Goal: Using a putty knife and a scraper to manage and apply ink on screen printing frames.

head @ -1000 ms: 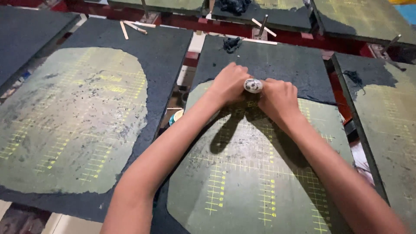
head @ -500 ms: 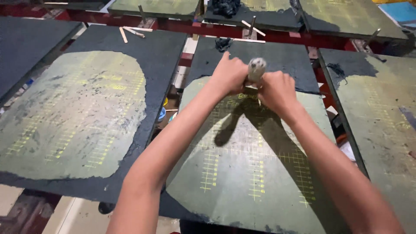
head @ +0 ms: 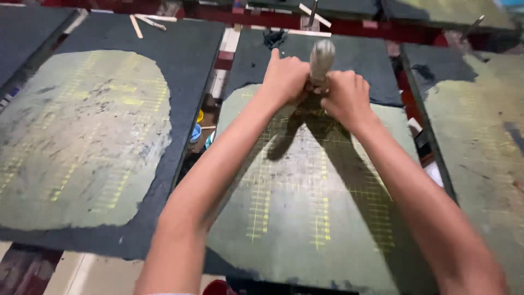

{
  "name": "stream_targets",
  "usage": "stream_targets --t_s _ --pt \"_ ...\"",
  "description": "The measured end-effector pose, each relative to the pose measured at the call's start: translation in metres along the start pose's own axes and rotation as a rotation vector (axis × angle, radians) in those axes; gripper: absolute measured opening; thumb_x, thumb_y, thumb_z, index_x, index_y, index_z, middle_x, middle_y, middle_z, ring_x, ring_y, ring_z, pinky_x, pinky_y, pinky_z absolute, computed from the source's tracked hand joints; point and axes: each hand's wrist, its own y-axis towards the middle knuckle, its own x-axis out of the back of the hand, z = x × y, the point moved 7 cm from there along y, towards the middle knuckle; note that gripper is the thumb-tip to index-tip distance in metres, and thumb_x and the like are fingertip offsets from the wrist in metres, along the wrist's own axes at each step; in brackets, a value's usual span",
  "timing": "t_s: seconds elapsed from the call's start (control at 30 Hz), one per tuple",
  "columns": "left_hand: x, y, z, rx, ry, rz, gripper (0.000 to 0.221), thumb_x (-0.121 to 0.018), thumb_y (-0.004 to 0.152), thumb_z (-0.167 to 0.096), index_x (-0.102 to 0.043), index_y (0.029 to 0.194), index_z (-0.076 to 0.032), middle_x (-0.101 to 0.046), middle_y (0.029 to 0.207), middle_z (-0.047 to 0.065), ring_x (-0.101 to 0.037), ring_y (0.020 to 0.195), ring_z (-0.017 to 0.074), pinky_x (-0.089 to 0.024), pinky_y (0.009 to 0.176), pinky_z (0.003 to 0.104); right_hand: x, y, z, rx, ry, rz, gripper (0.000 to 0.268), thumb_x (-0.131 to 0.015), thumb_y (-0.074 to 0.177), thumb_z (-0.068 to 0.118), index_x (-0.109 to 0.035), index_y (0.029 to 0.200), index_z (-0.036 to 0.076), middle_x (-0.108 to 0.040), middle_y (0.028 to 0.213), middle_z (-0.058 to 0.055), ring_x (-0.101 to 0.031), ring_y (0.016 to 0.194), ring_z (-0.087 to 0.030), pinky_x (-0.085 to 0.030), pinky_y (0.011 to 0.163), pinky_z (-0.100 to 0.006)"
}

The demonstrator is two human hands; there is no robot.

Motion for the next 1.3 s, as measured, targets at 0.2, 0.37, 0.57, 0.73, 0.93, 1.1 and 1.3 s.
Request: stream_targets --t_s 0.2,0.37,0.57,0.73,0.93,1.1,1.3 --pt "0.018 0.001 -0.017 -0.05 0.028 -0.102 0.015 -0.074 0.077 -0.031 -0.075 0.083 -0.018 -0.073 0.081 0.008 -0.073 0.082 0.0332 -0.031 0.104 0.073 0.031 -0.007 -0.007 -0.03 -0.096 -0.013 0.012 -0.072 0.077 0.019 -0.075 0.076 0.008 -0.067 0.062 -0.015 -0.074 0.071 -0.046 -0.058 0.063 -0.059" --pt "0.002 -0.004 -0.035 -0.105 0.083 -0.094 0.026 -0.078 0.074 -0.039 -0.076 0.088 -0.018 -0.075 0.086 0.009 -0.072 0.089 0.0319 -0.033 0.106 0.069 0.018 -0.028 -0.021 0.019 -0.057 -0.034 0.009 -0.072 0.079 0.018 -0.076 0.08 0.011 -0.07 0.066 -0.013 -0.072 0.069 -0.047 -0.055 0.06 -0.062" --pt "-0.038 -0.03 -0.051 -0.322 0.124 -0.306 0.024 -0.081 0.064 -0.032 -0.074 0.079 -0.014 -0.069 0.08 0.009 -0.069 0.074 0.0314 -0.047 0.085 0.049 0.021 -0.063 0.011 0.268 -0.053 -0.125 0.016 -0.067 0.087 0.017 -0.079 0.098 0.018 -0.075 0.082 -0.009 -0.07 0.062 -0.04 -0.057 0.055 -0.056" --pt "-0.037 -0.034 -0.06 -0.385 0.178 -0.418 0.014 -0.08 0.063 -0.02 -0.074 0.072 -0.01 -0.063 0.073 0.011 -0.065 0.064 0.0303 -0.046 0.084 0.048 -0.015 -0.058 -0.003 0.385 -0.261 -0.29 0.005 -0.067 0.093 0.025 -0.071 0.095 0.021 -0.07 0.084 0.0 -0.067 0.058 -0.033 -0.054 0.051 -0.046" --pt "-0.04 -0.018 -0.051 -0.324 0.155 -0.436 0.014 -0.068 0.076 -0.024 -0.074 0.068 -0.013 -0.061 0.071 0.012 -0.063 0.065 0.031 -0.041 0.085 0.049 -0.025 -0.044 -0.013 0.397 -0.274 -0.302 0.007 -0.062 0.094 0.022 -0.066 0.092 0.027 -0.058 0.073 0.005 -0.064 0.057 -0.03 -0.051 0.048 -0.043" --pt "-0.026 -0.013 -0.05 -0.236 0.29 -0.294 0.022 -0.061 0.091 -0.027 -0.081 0.086 -0.021 -0.075 0.084 0.012 -0.072 0.086 0.0333 -0.03 0.104 0.068 -0.02 -0.034 -0.015 0.26 -0.306 -0.224 0.01 -0.062 0.093 0.03 -0.071 0.088 0.029 -0.063 0.064 0.002 -0.071 0.059 -0.035 -0.056 0.054 -0.051" --pt "-0.015 -0.053 -0.073 -0.289 0.275 -0.376 0.017 -0.072 0.083 -0.029 -0.081 0.083 -0.015 -0.073 0.083 0.015 -0.061 0.094 0.0342 -0.032 0.103 0.063 0.007 -0.08 0.0 0.269 -0.121 -0.004 0.017 -0.058 0.099 0.025 -0.067 0.113 0.026 -0.076 0.095 -0.007 -0.074 0.082 -0.042 -0.06 0.068 -0.057"
